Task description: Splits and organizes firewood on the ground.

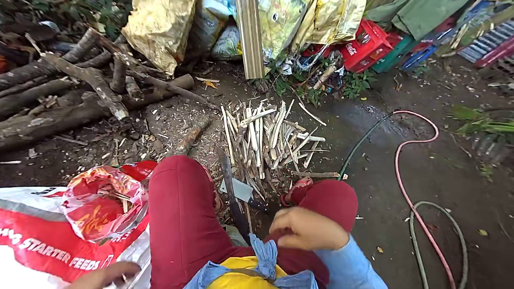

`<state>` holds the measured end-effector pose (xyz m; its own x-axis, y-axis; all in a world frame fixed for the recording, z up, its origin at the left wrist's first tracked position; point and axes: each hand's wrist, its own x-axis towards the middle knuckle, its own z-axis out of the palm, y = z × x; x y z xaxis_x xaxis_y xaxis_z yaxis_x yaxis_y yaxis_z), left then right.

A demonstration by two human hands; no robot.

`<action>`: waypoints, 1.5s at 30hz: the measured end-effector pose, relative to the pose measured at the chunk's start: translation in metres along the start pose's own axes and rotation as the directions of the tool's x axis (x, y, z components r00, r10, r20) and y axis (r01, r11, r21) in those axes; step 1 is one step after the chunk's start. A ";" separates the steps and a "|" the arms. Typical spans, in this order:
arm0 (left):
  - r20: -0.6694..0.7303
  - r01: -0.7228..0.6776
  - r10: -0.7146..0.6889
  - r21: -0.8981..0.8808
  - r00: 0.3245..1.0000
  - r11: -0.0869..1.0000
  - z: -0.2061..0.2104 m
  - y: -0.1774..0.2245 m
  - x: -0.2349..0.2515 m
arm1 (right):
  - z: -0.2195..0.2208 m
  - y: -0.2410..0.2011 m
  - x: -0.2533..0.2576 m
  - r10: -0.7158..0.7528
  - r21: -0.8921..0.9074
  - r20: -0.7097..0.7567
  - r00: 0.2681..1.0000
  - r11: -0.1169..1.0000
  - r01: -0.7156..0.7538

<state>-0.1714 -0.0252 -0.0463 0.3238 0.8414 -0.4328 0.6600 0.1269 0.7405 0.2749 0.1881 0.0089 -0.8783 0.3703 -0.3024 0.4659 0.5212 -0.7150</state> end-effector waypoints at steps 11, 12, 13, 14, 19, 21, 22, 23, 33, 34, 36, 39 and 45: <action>-0.332 -0.161 0.308 0.404 0.891 0.900 -0.106 0.178 0.211 | 0.006 0.146 0.187 0.710 0.252 -0.050 0.703 0.690 -0.679; -0.219 -0.078 0.171 0.378 0.960 0.922 -0.111 0.192 0.241 | 0.037 0.162 0.199 0.723 0.252 0.003 0.691 0.668 -0.700; -0.113 0.000 0.045 0.374 0.993 0.928 -0.113 0.202 0.273 | 0.064 0.169 0.205 0.728 0.222 0.079 0.681 0.654 -0.724; -0.031 0.054 -0.045 0.382 0.999 0.923 -0.112 0.206 0.305 | 0.084 0.170 0.206 0.728 0.146 0.172 0.663 0.647 -0.748; 0.144 0.339 -0.344 0.059 0.928 0.939 -0.043 0.171 0.447 | 0.132 0.177 0.202 0.807 -0.025 0.312 0.502 0.535 -0.844; 0.148 0.499 -0.477 -0.226 0.866 0.836 0.006 0.143 0.483 | 0.133 0.187 0.203 0.813 -0.011 0.303 0.498 0.525 -0.851; 0.150 0.556 -0.538 -0.307 0.830 0.772 0.029 0.131 0.497 | 0.133 0.194 0.203 0.813 0.018 0.294 0.502 0.521 -0.853; 0.155 0.607 -0.594 -0.344 0.790 0.717 0.050 0.121 0.506 | 0.134 0.199 0.202 0.816 0.050 0.288 0.502 0.510 -0.858; -0.032 0.635 -0.800 -0.590 0.599 0.499 0.125 0.087 0.561 | 0.156 0.224 0.201 0.897 0.232 0.223 0.382 0.331 -0.915; -0.046 0.658 -0.804 -0.547 0.593 0.517 0.123 0.086 0.564 | 0.157 0.229 0.201 0.912 0.237 0.176 0.371 0.327 -0.915; -0.065 0.683 -0.794 -0.470 0.605 0.559 0.120 0.086 0.566 | 0.161 0.240 0.201 0.934 0.238 0.082 0.348 0.321 -0.917; -0.077 0.644 -0.701 -0.336 0.709 0.688 0.116 0.100 0.556 | 0.169 0.255 0.203 0.935 0.217 0.053 0.350 0.331 -0.918; -0.055 0.336 -0.359 -0.248 0.932 0.909 0.031 0.157 0.539 | 0.156 0.233 0.214 0.823 0.205 0.006 0.569 0.556 -0.806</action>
<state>0.1278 0.4319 -0.1799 0.0271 0.7673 -0.6407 0.5407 0.5279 0.6550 0.1786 0.2691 -0.3208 -0.1167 0.6349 -0.7637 0.9446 -0.1665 -0.2828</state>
